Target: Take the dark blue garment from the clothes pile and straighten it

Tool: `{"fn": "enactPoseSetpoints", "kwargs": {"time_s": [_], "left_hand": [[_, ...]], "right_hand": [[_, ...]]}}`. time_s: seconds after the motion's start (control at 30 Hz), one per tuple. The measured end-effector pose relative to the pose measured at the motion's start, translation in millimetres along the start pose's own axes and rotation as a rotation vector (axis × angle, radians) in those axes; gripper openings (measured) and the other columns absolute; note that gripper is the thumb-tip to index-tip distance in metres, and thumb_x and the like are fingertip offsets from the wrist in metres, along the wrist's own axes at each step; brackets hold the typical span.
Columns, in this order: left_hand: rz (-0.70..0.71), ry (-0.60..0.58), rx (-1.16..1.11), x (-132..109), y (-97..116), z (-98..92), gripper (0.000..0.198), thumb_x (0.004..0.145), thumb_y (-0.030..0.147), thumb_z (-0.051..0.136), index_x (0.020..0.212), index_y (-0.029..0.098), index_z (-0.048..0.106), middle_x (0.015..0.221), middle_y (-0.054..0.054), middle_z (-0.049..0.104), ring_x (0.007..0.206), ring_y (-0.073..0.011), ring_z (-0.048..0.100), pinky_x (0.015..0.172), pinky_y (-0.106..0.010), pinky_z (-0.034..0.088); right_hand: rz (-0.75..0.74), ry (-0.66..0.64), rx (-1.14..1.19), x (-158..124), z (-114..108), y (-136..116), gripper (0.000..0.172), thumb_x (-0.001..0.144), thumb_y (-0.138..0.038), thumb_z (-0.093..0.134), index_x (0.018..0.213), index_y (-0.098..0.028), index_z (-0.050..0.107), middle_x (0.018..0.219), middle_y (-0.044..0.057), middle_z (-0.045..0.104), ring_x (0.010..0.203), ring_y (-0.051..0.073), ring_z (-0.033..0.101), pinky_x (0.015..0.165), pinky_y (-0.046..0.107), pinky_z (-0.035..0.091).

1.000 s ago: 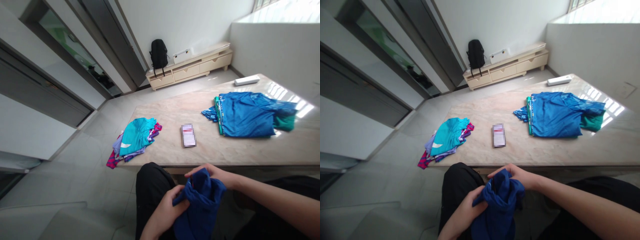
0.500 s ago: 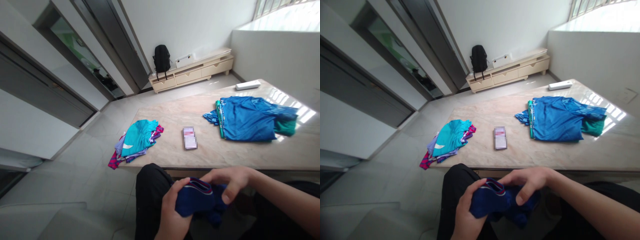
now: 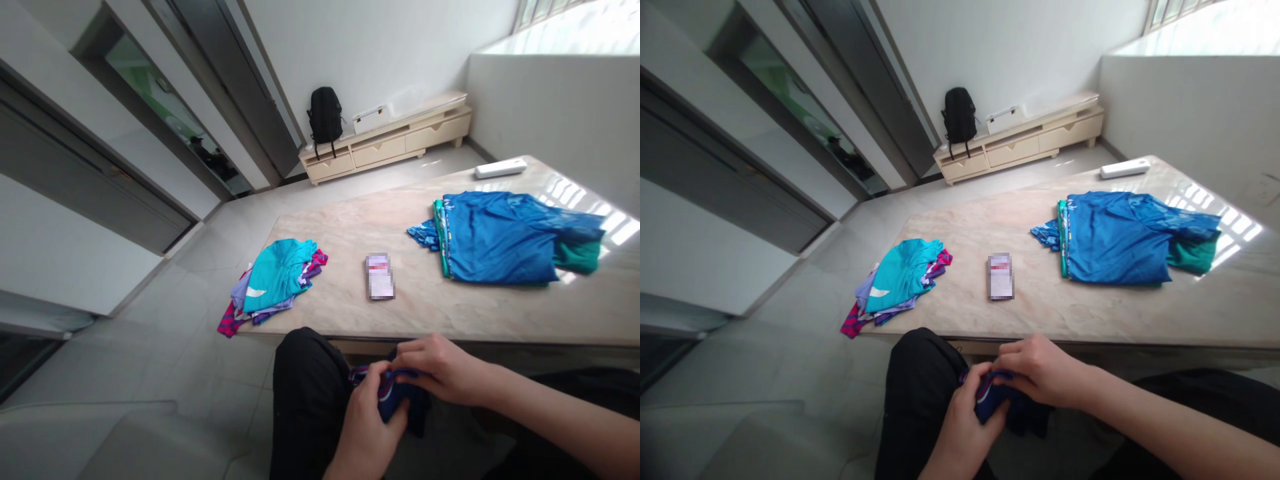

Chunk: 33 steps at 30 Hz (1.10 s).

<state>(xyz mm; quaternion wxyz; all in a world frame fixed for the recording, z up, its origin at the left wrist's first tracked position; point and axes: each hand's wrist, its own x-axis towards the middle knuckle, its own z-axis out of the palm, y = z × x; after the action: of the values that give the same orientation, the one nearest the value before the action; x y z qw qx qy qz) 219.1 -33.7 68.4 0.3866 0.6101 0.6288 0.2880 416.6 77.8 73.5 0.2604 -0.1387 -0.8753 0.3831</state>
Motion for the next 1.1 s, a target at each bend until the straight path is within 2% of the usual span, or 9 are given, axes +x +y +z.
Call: {"fn": "enactPoseSetpoints", "kwargs": {"time_s": [0.1,0.27,0.5,0.63,0.7,0.77,0.87,0.97,1.1], "left_hand": [[-0.001,-0.07,-0.055,-1.3,-0.6,-1.2,0.026,0.087,0.021,0.073,0.112,0.023,0.069,0.11,-0.005,0.075,0.104,-0.0255,0.07,0.094,-0.037,0.055],[-0.025,-0.144,0.039,-4.7,-22.3,-23.0,0.052,0.07,0.022,0.09,0.118,0.025,0.07,0.132,-0.007,0.067,0.128,-0.03,0.058,0.113,-0.043,0.044],[-0.118,-0.115,-0.018,-6.1,-65.3,-31.2,0.032,0.084,0.021,0.073,0.116,0.022,0.074,0.141,-0.012,0.063,0.136,-0.032,0.055,0.117,-0.045,0.04],[-0.185,-0.171,-0.161,-2.1,-71.4,-15.7,0.029,0.088,0.02,0.062,0.114,0.018,0.074,0.106,-0.008,0.074,0.096,-0.0249,0.071,0.076,-0.032,0.058],[-0.257,-0.166,-0.188,0.5,-75.4,-11.7,0.027,0.091,0.024,0.053,0.104,0.016,0.076,0.086,-0.005,0.072,0.065,-0.0178,0.066,0.051,-0.023,0.047],[-0.229,-0.109,-0.202,3.6,-78.9,-13.7,0.031,0.09,0.024,0.048,0.096,0.015,0.078,0.09,-0.008,0.073,0.057,-0.0154,0.062,0.044,-0.022,0.042],[-0.113,0.027,-0.257,8.9,-76.8,-24.5,0.025,0.078,0.017,0.053,0.08,0.017,0.078,0.117,-0.012,0.074,0.087,-0.0234,0.072,0.068,-0.031,0.058],[-0.102,0.134,-0.412,13.6,-63.2,-32.0,0.015,0.073,0.011,0.059,0.067,0.018,0.072,0.126,-0.012,0.073,0.12,-0.0309,0.067,0.106,-0.042,0.049],[-0.228,0.175,-0.783,14.9,-41.5,-22.8,0.007,0.077,0.019,0.074,0.072,0.017,0.07,0.132,-0.012,0.071,0.122,-0.0348,0.066,0.103,-0.043,0.052]], "right_hand": [[-0.056,0.008,-0.055,-3.0,8.3,2.5,0.026,0.106,-0.029,0.046,0.11,-0.017,0.069,0.086,0.006,0.067,0.07,0.014,0.06,0.064,0.025,0.039],[-0.174,0.151,-0.159,-8.5,6.9,3.4,0.024,0.105,-0.022,0.039,0.104,-0.018,0.063,0.073,0.003,0.06,0.061,0.015,0.051,0.059,0.028,0.034],[-0.153,0.416,-0.158,-17.5,-18.8,-4.1,0.014,0.104,-0.024,0.047,0.107,-0.024,0.06,0.077,0.005,0.067,0.063,0.017,0.061,0.061,0.028,0.044],[-0.098,0.508,-0.157,-19.9,-26.3,-0.5,0.015,0.104,-0.027,0.048,0.103,-0.024,0.062,0.075,0.006,0.068,0.063,0.018,0.065,0.06,0.029,0.046],[-0.103,0.526,-0.161,-20.4,-27.6,3.6,0.015,0.104,-0.027,0.049,0.102,-0.023,0.063,0.075,0.005,0.067,0.063,0.018,0.065,0.059,0.028,0.045],[-0.128,0.543,-0.156,-20.3,-28.3,7.8,0.015,0.104,-0.027,0.049,0.101,-0.022,0.063,0.075,0.005,0.067,0.062,0.017,0.064,0.058,0.027,0.045],[-0.143,0.541,-0.135,-19.2,-29.0,12.2,0.015,0.105,-0.027,0.049,0.102,-0.021,0.062,0.076,0.004,0.066,0.064,0.015,0.063,0.06,0.026,0.044],[-0.144,0.459,-0.078,-16.5,-27.8,15.5,0.015,0.106,-0.027,0.049,0.104,-0.021,0.063,0.079,0.003,0.066,0.067,0.014,0.062,0.064,0.024,0.044],[-0.094,0.272,0.1,-11.8,-22.8,22.8,0.017,0.106,-0.026,0.051,0.106,-0.021,0.067,0.085,0.003,0.066,0.072,0.012,0.062,0.067,0.022,0.044]]}}
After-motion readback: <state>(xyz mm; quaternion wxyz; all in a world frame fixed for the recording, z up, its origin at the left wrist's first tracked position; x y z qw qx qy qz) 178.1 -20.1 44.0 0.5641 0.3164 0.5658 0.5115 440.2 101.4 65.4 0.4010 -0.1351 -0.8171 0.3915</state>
